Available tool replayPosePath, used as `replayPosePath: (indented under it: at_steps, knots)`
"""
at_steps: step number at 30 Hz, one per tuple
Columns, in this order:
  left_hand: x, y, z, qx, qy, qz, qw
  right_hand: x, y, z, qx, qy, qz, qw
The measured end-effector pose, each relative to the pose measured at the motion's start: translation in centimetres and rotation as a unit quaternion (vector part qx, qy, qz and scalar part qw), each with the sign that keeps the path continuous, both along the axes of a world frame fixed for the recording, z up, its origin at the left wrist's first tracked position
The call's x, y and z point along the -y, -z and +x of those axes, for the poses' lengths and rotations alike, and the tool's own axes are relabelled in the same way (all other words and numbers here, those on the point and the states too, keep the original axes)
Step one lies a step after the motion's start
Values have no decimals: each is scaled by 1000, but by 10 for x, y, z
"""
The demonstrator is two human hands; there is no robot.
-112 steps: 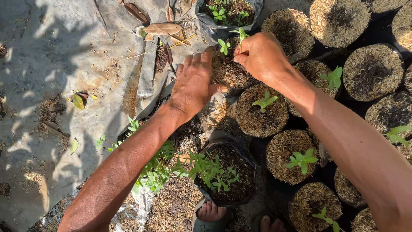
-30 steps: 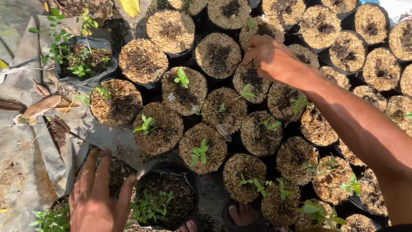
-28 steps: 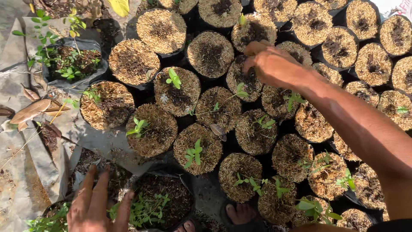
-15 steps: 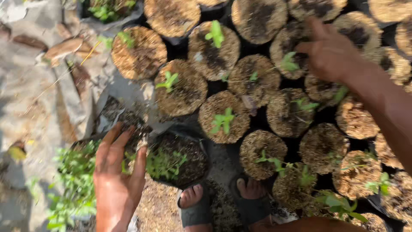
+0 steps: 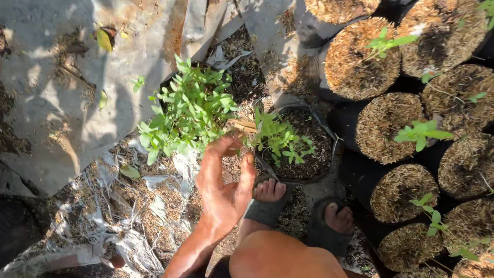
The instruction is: The person transplants seedlings into black polybags filled with rice-husk growing medium. They lift seedlings one at a time from a tray of seedlings, dig a hole in a bag's medium with a finger, place the seedling roots into the hole, and press the medium around the base, working across a row of bags.
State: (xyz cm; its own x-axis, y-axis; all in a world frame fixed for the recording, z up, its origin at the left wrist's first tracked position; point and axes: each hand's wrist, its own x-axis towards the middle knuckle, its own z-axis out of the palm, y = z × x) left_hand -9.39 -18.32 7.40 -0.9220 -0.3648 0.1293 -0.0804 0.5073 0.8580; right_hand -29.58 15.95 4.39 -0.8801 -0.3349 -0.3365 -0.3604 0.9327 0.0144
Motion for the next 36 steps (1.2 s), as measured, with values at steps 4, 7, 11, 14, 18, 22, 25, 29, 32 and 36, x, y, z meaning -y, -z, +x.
replayPosePath:
  at_steps: [4,7,11,14,18,22,25,29,32,36]
  knots:
    - [1,33,39,8,5,-22,1000,32,-12,14,-13,-35,-39,999]
    - [2,47,51,67,23,-42,997,60,-46,34,-16,-75,-88,993]
    - [4,59,42,266,-2,37,963,103,-88,64,30,-146,-139,979]
    - [5,65,31,347,-26,90,933,133,-69,66,65,-180,-121,974]
    - [-2,74,20,309,-53,110,943,153,-15,56,85,-177,-12,980]
    - [-4,81,21,259,-38,62,963,156,-1,48,90,-152,10,984]
    - [-4,80,27,141,-19,41,989,163,-12,50,78,-123,-100,984]
    - [-4,76,21,64,-9,130,989,175,-21,56,202,-93,-304,926]
    - [4,74,8,2,54,139,989,174,-19,72,305,-119,-244,913]
    - [14,74,2,-65,196,88,975,161,-10,95,217,-293,-224,904]
